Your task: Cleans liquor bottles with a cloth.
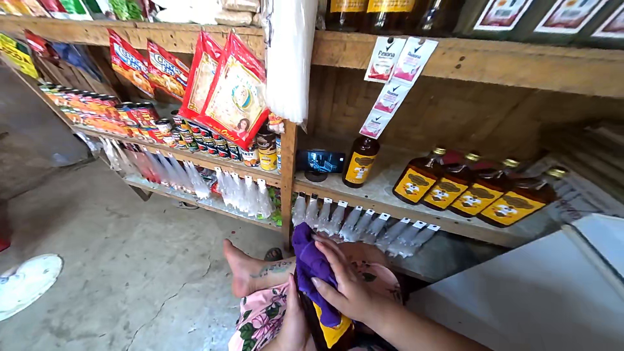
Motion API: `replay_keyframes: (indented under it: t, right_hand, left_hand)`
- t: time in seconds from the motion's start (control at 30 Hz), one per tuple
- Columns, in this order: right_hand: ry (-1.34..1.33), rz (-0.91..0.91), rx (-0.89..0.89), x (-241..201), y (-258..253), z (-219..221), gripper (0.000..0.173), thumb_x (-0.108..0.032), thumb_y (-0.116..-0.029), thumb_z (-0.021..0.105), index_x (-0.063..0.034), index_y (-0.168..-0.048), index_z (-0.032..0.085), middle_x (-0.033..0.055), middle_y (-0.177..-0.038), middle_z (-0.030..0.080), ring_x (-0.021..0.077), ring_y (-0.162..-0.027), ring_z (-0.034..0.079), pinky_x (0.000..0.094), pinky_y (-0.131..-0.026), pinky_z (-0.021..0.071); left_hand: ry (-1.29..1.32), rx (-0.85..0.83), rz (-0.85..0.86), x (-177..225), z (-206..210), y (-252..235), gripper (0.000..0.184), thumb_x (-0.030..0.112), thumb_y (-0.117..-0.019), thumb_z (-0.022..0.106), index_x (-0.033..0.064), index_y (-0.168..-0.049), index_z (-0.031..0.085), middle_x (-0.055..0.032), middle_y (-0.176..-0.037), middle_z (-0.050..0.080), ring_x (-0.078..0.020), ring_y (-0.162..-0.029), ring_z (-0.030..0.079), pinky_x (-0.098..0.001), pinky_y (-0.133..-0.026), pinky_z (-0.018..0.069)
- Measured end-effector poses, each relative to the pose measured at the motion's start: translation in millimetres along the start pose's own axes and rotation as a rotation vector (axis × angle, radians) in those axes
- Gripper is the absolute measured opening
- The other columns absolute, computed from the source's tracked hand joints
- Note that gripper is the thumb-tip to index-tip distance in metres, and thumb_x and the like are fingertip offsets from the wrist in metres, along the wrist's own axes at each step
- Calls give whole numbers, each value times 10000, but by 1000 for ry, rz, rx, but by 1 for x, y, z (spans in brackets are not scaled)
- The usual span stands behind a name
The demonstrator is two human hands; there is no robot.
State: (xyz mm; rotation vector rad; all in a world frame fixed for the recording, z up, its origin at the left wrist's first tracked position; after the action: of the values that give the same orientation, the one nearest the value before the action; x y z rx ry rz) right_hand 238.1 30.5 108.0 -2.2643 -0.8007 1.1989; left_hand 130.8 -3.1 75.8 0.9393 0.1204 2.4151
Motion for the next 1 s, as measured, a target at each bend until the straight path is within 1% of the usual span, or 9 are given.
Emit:
replay_keyframes:
  t: [0.2, 0.27, 0.33, 0.43, 0.53, 0.7, 0.77, 0.9, 1.0]
  right_hand:
    - [43, -54, -59, -3, 3, 5, 569, -389, -1026, 540, -42, -1473, 483, 162, -1471, 555, 272, -1441, 451, 471, -1200, 364]
    - [91, -106, -120, -11, 5, 8, 617, -480, -993, 559, -88, -1466, 497, 133, -1470, 566, 301, -1451, 433, 515, -1191, 354]
    - [155, -190, -220, -21, 10, 14, 575, -519, -979, 570, -190, -1448, 523, 60, -1484, 564, 295, -1468, 409, 548, -1208, 316]
    - [219, -305, -344, -30, 15, 22, 465, -466, -997, 564, -298, -1431, 548, -25, -1505, 548, 273, -1491, 377, 584, -1225, 243]
    - [157, -255, -303, -23, 14, 17, 441, -415, -996, 579, -278, -1415, 570, -23, -1481, 574, 297, -1492, 374, 646, -1213, 212]
    - [-60, 26, -99, 10, 2, 2, 564, -410, -1004, 572, -42, -1431, 546, 145, -1461, 575, 304, -1453, 430, 521, -1219, 314]
    - [-99, 135, -68, 16, 2, 0, 640, -385, -993, 608, 27, -1468, 489, 207, -1481, 530, 284, -1440, 441, 448, -1218, 333]
    - [32, 0, -148, -1, 6, 8, 568, -389, -1007, 558, -33, -1448, 524, 146, -1477, 562, 317, -1454, 430, 528, -1207, 333]
    - [92, -142, -272, -18, 13, 15, 502, -438, -997, 570, -166, -1419, 576, 53, -1466, 588, 321, -1471, 404, 588, -1213, 282]
  left_hand:
    - [65, -115, 41, -1, -4, -3, 748, 723, -992, 159, 157, -1211, 597, 10, -1085, 726, -100, -1049, 690, -320, -886, 591]
    - [116, -232, 58, 1, -8, -2, 667, 706, -994, 317, 132, -1152, 616, 0, -1064, 733, -107, -1037, 700, -315, -898, 584]
    - [92, -167, 59, 2, -10, 4, 486, 474, -1082, 322, 138, -992, 662, 43, -923, 724, -44, -916, 699, -243, -840, 571]
    - [151, -73, 38, -16, -31, 10, 390, 86, -1031, 298, 156, -877, 650, 61, -818, 736, -15, -810, 691, -200, -797, 553]
    - [83, -75, 119, -24, -36, 5, 236, 257, -1025, 471, 177, -920, 667, 51, -857, 710, -51, -866, 679, -250, -815, 550]
    - [151, -69, -47, -7, -4, -7, 757, 685, -1010, 85, 182, -1178, 625, -6, -1082, 722, -117, -1048, 686, -343, -889, 585]
    - [142, -61, -55, -4, 0, -8, 811, 719, -984, 67, 176, -1194, 632, -17, -1085, 734, -132, -1046, 699, -362, -887, 596]
    - [190, -267, 33, -9, -19, -11, 661, 749, -916, 474, 186, -1223, 635, -30, -1184, 707, -160, -1150, 670, -400, -981, 556]
    - [-90, -153, 254, 12, -5, -1, 601, 543, -1054, 317, 37, -1110, 636, -58, -1068, 735, -89, -1016, 695, -268, -872, 574]
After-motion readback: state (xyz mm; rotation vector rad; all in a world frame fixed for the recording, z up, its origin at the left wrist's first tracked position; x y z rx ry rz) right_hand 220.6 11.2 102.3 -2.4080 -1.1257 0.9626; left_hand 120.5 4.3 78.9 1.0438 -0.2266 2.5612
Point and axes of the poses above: each hand's wrist, its own y-axis away from the middle knuckle, its own z-axis out of the palm, x = y × z, the point moved 6 cm from there along -y, towards the middle knuckle
